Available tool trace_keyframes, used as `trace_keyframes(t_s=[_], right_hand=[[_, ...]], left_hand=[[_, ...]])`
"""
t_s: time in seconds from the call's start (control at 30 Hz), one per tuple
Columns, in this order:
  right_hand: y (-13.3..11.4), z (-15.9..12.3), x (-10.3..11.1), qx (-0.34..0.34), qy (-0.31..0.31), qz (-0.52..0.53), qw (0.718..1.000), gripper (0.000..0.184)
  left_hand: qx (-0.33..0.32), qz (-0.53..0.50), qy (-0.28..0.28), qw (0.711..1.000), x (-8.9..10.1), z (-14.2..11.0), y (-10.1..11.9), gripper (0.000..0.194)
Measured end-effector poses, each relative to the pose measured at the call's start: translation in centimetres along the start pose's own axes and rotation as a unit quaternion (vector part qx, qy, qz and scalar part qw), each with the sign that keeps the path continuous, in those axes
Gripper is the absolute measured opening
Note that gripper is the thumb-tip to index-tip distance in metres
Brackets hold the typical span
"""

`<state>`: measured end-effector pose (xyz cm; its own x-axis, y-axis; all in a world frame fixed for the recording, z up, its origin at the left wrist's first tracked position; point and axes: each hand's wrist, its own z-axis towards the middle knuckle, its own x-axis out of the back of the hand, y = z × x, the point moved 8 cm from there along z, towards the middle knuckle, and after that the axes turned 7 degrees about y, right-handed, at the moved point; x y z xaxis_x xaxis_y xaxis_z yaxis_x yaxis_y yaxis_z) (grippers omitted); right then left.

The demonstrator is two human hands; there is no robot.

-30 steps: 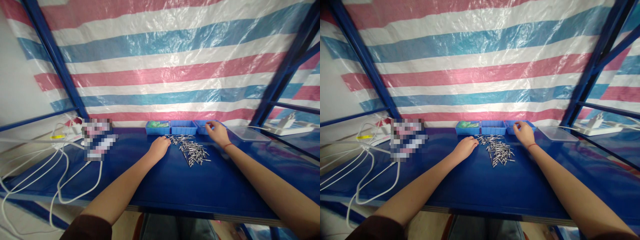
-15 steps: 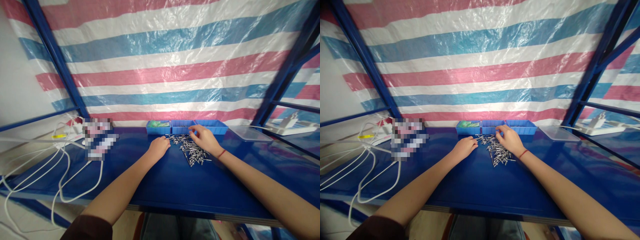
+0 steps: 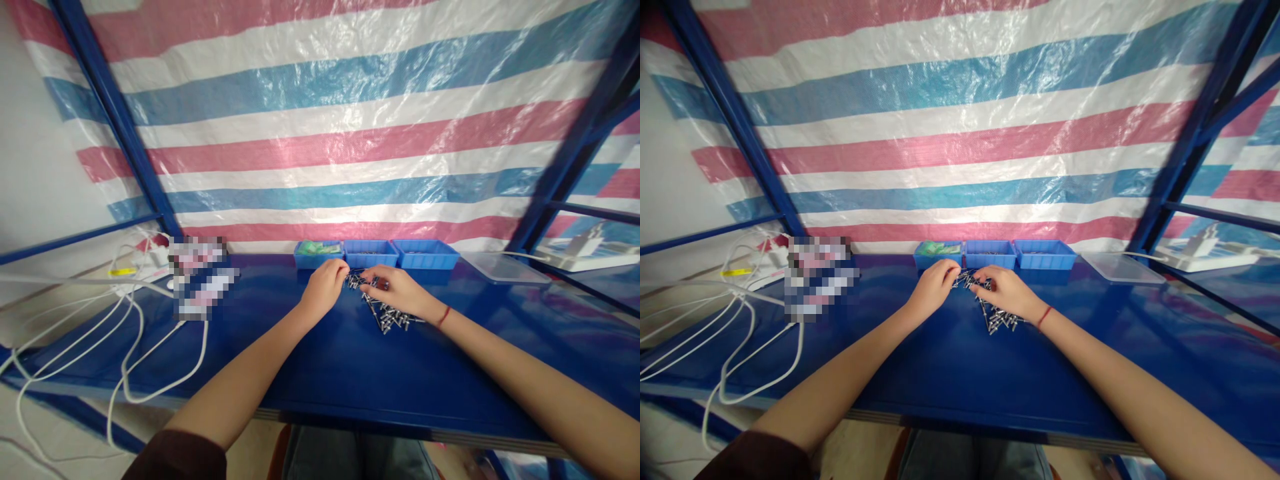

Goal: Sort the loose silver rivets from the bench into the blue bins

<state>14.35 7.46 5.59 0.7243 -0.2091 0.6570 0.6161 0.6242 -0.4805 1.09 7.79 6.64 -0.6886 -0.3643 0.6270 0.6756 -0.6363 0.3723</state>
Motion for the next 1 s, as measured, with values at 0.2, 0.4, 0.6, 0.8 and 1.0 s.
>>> trace_keyframes(t_s=[0.2, 0.4, 0.6, 0.8, 1.0], right_hand=[[-1.2, -0.2, -1.3, -0.034, -0.014, 0.126, 0.991, 0.034], [0.4, 0.0, 0.8, -0.109, 0.106, 0.186, 0.971, 0.034], [-0.6, 0.0, 0.9, -0.073, 0.104, 0.191, 0.973, 0.031], [-1.0, -0.1, 0.9, -0.073, 0.107, 0.186, 0.974, 0.028], [-1.3, -0.1, 1.3, -0.041, 0.126, 0.169, 0.977, 0.026]], left_hand=[[0.115, -0.210, 0.053, 0.969, -0.2, -0.1, -1.5, 0.018], [0.126, -0.242, -0.018, 0.962, -2.3, -0.7, -1.7, 0.019], [0.114, -0.272, -0.074, 0.953, -3.2, -1.2, 0.0, 0.020], [0.117, -0.310, -0.077, 0.940, -2.9, -1.1, 0.0, 0.022], [0.109, -0.304, -0.091, 0.942, -3.2, -1.1, 0.3, 0.026]])
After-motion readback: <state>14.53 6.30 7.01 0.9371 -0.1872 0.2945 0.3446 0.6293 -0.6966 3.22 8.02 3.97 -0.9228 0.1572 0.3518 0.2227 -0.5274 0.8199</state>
